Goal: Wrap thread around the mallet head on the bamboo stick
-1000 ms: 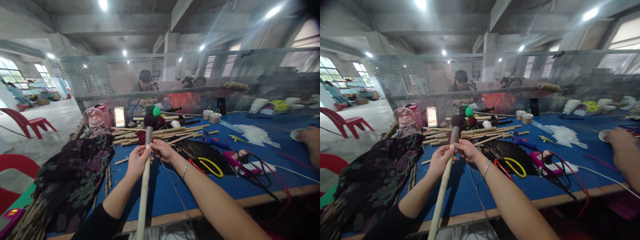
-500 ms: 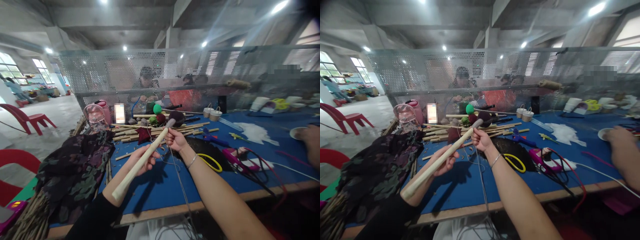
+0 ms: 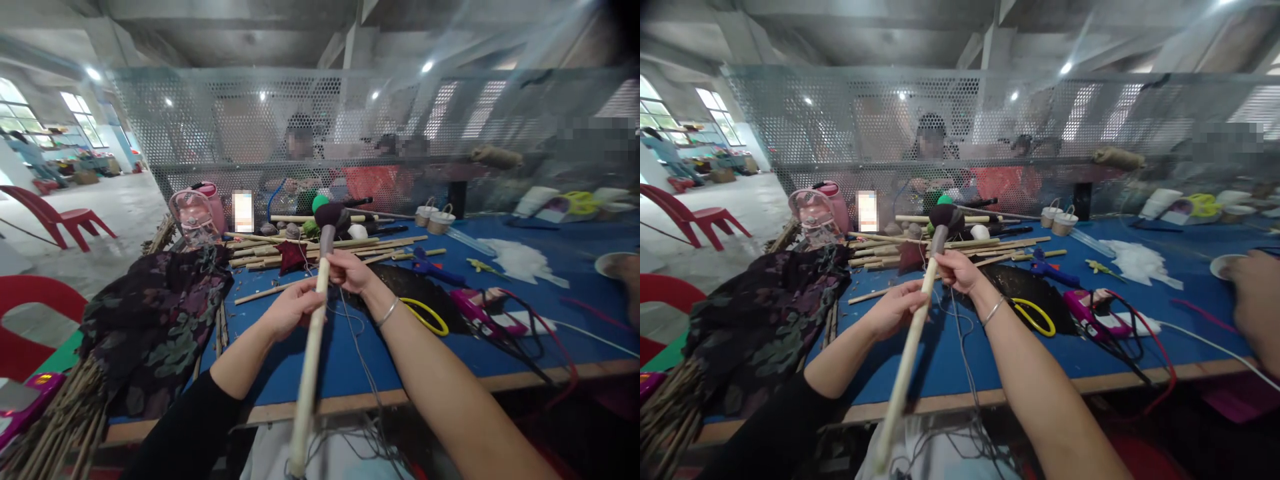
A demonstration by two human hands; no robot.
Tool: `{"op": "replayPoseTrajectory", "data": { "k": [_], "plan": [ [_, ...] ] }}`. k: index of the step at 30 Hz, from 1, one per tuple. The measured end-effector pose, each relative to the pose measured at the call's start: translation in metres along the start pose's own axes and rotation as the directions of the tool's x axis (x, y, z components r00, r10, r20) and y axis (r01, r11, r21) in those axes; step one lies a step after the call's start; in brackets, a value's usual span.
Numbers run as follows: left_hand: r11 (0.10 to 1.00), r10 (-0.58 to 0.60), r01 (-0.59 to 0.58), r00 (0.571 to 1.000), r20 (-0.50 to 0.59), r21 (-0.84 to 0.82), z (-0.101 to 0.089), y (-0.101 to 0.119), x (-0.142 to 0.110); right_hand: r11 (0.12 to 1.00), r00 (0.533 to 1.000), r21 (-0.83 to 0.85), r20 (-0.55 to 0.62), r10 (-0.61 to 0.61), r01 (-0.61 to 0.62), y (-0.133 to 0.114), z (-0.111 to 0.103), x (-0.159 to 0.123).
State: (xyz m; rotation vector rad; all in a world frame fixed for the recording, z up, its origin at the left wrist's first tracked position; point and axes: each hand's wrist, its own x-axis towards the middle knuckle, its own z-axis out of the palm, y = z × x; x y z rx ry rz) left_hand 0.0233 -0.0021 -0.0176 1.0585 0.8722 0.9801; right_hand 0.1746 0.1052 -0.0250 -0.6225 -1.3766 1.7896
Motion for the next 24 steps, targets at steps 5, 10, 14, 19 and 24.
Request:
{"op": "replayPoseTrajectory", "data": {
  "k": [5,10,14,19,24],
  "plan": [
    [0.943,0.255,-0.149,0.897,-0.360,0.298,-0.005,-0.006,0.008,0.987,0.993,-0.155,-0.098,-0.067,0.051,0.008,0.023,0.003],
    [0.907,0.313,-0.158,0.872,-0.377,0.390,-0.007,-0.006,0.006,0.992,0.990,-0.118,-0.130,-0.047,0.032,0.011,0.035,0.001],
    [0.990,0.120,-0.095,0.953,-0.280,0.103,-0.004,0.003,0.004,0.996,1.000,0.088,-0.013,0.006,-0.005,0.006,0.031,-0.003],
    [0.975,-0.027,-0.004,0.990,-0.136,-0.224,-0.002,0.003,0.009,0.996,1.000,0.093,0.020,-0.013,0.011,0.005,0.025,0.000],
    [0.969,-0.129,0.093,0.981,-0.147,-0.231,-0.007,-0.011,0.022,0.992,0.984,-0.127,-0.180,-0.016,-0.007,0.016,0.025,0.010]
  ]
}}
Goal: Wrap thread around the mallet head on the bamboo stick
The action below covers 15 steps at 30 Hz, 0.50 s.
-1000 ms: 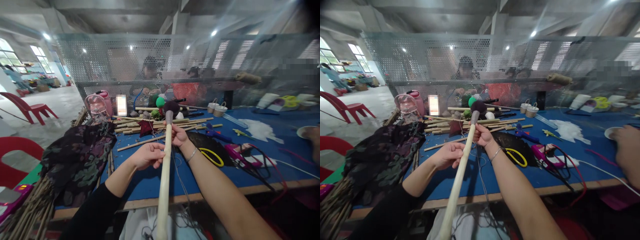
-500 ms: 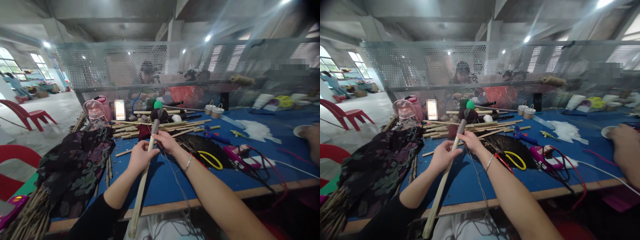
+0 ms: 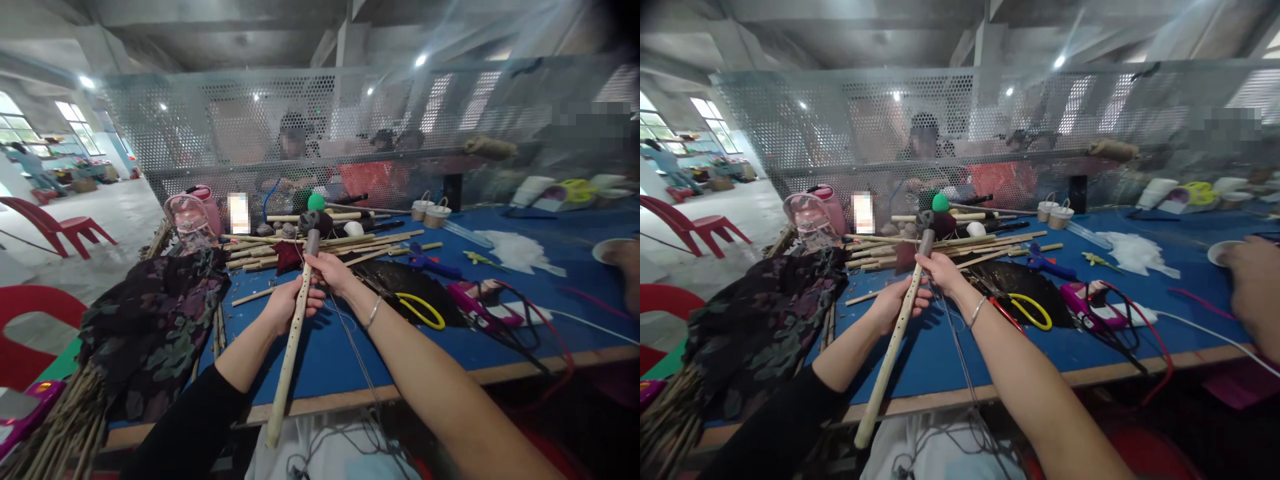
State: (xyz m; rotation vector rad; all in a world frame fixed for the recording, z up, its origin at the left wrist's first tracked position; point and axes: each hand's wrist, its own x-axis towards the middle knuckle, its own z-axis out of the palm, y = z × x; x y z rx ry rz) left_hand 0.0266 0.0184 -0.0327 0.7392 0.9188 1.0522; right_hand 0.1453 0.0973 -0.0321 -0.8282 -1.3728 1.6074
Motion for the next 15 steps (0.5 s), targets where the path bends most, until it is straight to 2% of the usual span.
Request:
{"op": "replayPoseTrajectory", "data": {
  "k": [4,7,10,15],
  "plan": [
    [0.990,0.052,-0.044,0.997,-0.052,0.137,-0.005,-0.005,0.005,0.999,1.000,-0.035,-0.015,0.022,-0.023,0.006,-0.004,0.004],
    [0.989,0.050,-0.050,0.999,0.009,0.137,-0.007,-0.004,0.003,0.994,0.997,0.094,0.049,0.053,-0.057,0.006,-0.011,0.006],
    [0.980,0.096,-0.104,0.994,0.056,0.170,-0.008,-0.001,0.001,0.972,0.996,0.232,0.086,0.016,-0.036,0.004,-0.017,0.007],
    [0.963,0.140,-0.159,0.985,0.099,0.218,-0.007,0.001,-0.001,0.945,0.996,0.326,0.094,-0.005,-0.026,-0.001,-0.020,0.006]
  ]
}}
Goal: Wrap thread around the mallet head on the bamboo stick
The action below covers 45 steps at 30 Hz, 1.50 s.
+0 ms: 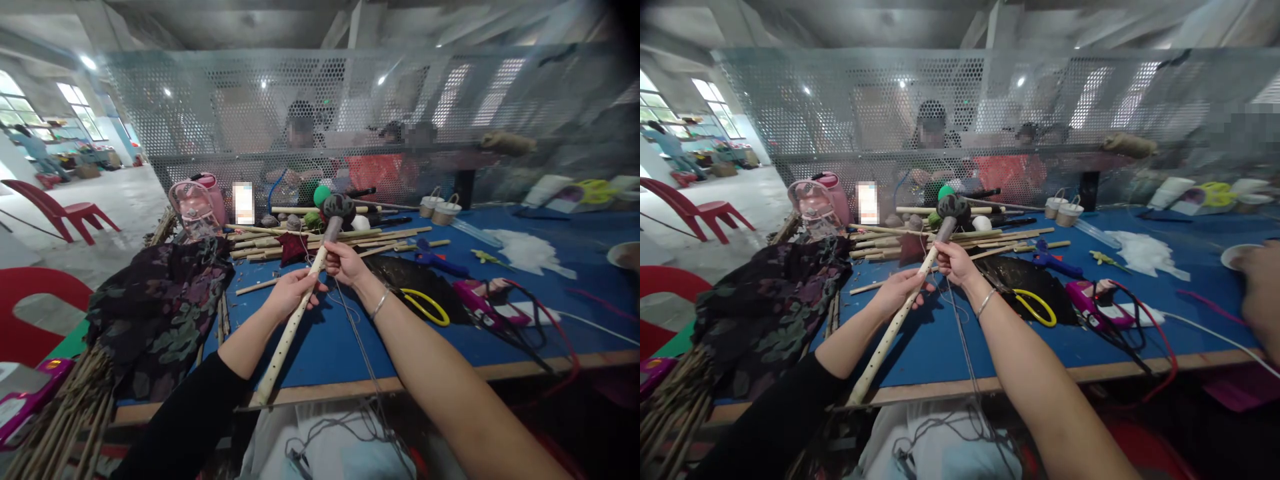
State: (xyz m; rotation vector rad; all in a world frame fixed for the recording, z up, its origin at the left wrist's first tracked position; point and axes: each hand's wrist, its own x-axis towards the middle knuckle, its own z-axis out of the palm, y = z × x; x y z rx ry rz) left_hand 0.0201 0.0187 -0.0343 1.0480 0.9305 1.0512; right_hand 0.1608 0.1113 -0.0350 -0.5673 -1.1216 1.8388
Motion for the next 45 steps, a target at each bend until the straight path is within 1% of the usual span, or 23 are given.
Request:
{"op": "replayPoseTrajectory", "data": {
  "k": [4,7,9,12,15,17,18,19,21,23,25,26,28,30,32,34,36,38,40,43,45],
  "plan": [
    [0.998,0.024,-0.023,0.999,-0.022,0.052,0.005,0.001,-0.006,1.000,1.000,0.006,-0.003,0.004,-0.004,-0.002,0.002,-0.002],
    [0.992,0.036,-0.030,0.998,-0.044,0.119,0.009,0.001,-0.008,0.999,1.000,-0.038,-0.006,0.013,-0.013,-0.003,0.003,-0.003],
    [0.979,0.080,-0.057,0.991,-0.111,0.196,0.010,0.002,-0.004,0.995,1.000,-0.094,-0.004,0.021,-0.021,-0.003,0.005,-0.003],
    [0.934,0.196,-0.105,0.950,-0.244,0.342,0.012,0.008,0.007,0.980,0.999,-0.195,-0.005,0.039,-0.040,-0.001,0.010,-0.004],
    [0.868,0.282,-0.120,0.917,-0.281,0.481,0.015,0.017,0.014,0.960,0.999,-0.281,0.042,0.025,-0.012,0.002,0.017,-0.005],
    [0.853,0.305,-0.111,0.900,-0.313,0.510,0.017,0.020,0.013,0.956,0.995,-0.293,0.094,0.017,0.011,0.004,0.020,-0.007],
    [0.863,0.313,-0.113,0.885,-0.346,0.493,0.017,0.020,0.012,0.958,0.993,-0.286,0.115,0.018,0.016,0.004,0.020,-0.008],
    [0.877,0.315,-0.126,0.880,-0.356,0.464,0.016,0.018,0.009,0.961,0.991,-0.276,0.129,0.021,0.015,0.004,0.021,-0.009],
    [0.904,0.285,-0.126,0.890,-0.355,0.409,0.013,0.014,0.005,0.963,0.989,-0.268,0.141,0.031,0.008,0.004,0.020,-0.012],
    [0.915,0.274,-0.124,0.890,-0.364,0.385,0.008,0.009,0.003,0.958,0.991,-0.287,0.125,0.041,-0.003,0.004,0.019,-0.014],
    [0.917,0.281,-0.132,0.883,-0.375,0.376,0.003,0.005,0.002,0.946,0.996,-0.324,0.080,0.047,-0.018,0.004,0.019,-0.015],
    [0.917,0.284,-0.132,0.879,-0.383,0.376,0.001,0.004,0.003,0.936,0.998,-0.351,0.054,0.033,-0.012,0.004,0.020,-0.015],
    [0.916,0.283,-0.120,0.870,-0.403,0.382,-0.001,0.004,0.003,0.912,0.999,-0.408,0.010,-0.039,0.040,0.004,0.021,-0.016],
    [0.915,0.273,-0.099,0.865,-0.420,0.390,-0.002,0.004,0.003,0.887,0.990,-0.446,-0.009,-0.137,0.119,0.004,0.023,-0.016],
    [0.918,0.266,-0.090,0.862,-0.432,0.386,-0.002,0.006,0.002,0.879,0.983,-0.451,-0.022,-0.184,0.155,0.006,0.025,-0.017],
    [0.929,0.256,-0.094,0.862,-0.438,0.357,-0.001,0.007,0.002,0.895,0.987,-0.427,-0.036,-0.158,0.128,0.008,0.027,-0.017],
    [0.952,0.234,-0.115,0.872,-0.430,0.284,0.000,0.009,0.001,0.925,0.994,-0.373,-0.050,-0.096,0.071,0.009,0.029,-0.016],
    [0.975,0.199,-0.138,0.894,-0.402,0.176,0.002,0.010,0.002,0.952,0.998,-0.307,-0.055,-0.037,0.019,0.010,0.029,-0.016],
    [0.984,0.179,-0.164,0.917,-0.356,0.074,0.004,0.011,0.002,0.970,1.000,-0.244,-0.030,0.009,-0.016,0.009,0.029,-0.016],
    [0.982,0.180,-0.187,0.953,-0.243,-0.007,0.004,0.012,0.000,0.984,0.993,-0.163,0.079,0.083,-0.069,0.006,0.026,-0.018],
    [0.989,0.137,-0.143,0.982,-0.133,-0.032,0.003,0.013,-0.001,0.985,0.982,-0.140,0.148,0.119,-0.099,0.004,0.022,-0.019]
  ]
}}
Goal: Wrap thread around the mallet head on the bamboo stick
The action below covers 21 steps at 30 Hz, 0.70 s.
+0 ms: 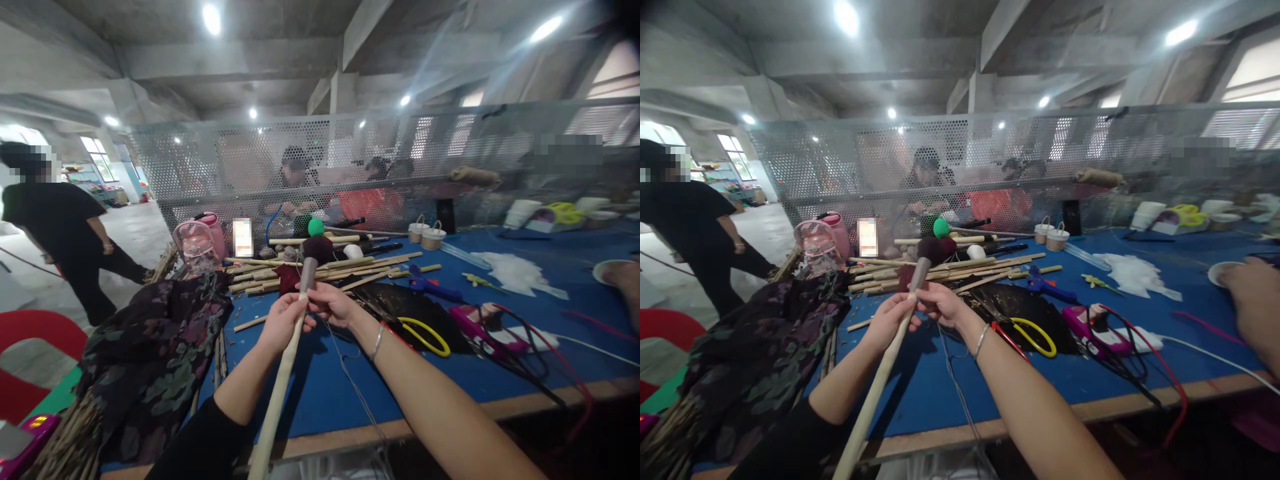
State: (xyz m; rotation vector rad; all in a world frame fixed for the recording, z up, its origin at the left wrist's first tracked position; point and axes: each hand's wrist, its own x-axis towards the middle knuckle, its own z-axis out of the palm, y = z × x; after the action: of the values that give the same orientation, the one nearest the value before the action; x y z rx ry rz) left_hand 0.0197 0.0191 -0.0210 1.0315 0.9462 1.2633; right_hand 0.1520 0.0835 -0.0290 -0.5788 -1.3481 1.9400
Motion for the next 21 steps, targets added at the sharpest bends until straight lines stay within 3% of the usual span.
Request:
{"op": "replayPoseTrajectory", "data": {
  "k": [2,4,7,10,13,16,21],
  "plan": [
    [0.995,-0.097,0.096,0.992,0.082,0.016,-0.001,0.000,-0.001,0.999,1.000,-0.029,0.013,0.013,-0.012,0.000,-0.003,-0.001],
    [0.987,-0.138,0.134,0.989,0.048,0.088,-0.001,-0.001,-0.003,0.995,0.999,-0.095,-0.034,0.012,-0.015,0.000,-0.005,-0.002],
    [0.959,0.024,0.008,0.994,-0.111,0.284,0.001,-0.007,-0.005,0.986,0.995,-0.163,-0.099,0.011,-0.027,0.003,-0.004,0.000],
    [0.912,0.147,-0.067,0.975,-0.170,0.404,0.003,-0.012,-0.005,0.984,0.993,-0.178,-0.115,0.006,-0.026,0.006,-0.004,0.003],
    [0.931,0.128,-0.055,0.975,-0.183,0.361,0.002,-0.010,-0.003,0.993,0.997,-0.120,-0.082,-0.017,0.007,0.006,-0.003,0.004],
    [0.975,0.087,-0.048,0.981,-0.174,0.217,0.003,-0.004,-0.003,0.999,0.999,-0.023,-0.027,-0.036,0.035,0.003,-0.002,0.002],
    [0.999,0.046,-0.045,0.998,-0.053,0.024,0.007,0.000,-0.006,0.999,0.999,0.017,-0.011,-0.046,0.046,0.000,-0.006,0.000]
  ]
}}
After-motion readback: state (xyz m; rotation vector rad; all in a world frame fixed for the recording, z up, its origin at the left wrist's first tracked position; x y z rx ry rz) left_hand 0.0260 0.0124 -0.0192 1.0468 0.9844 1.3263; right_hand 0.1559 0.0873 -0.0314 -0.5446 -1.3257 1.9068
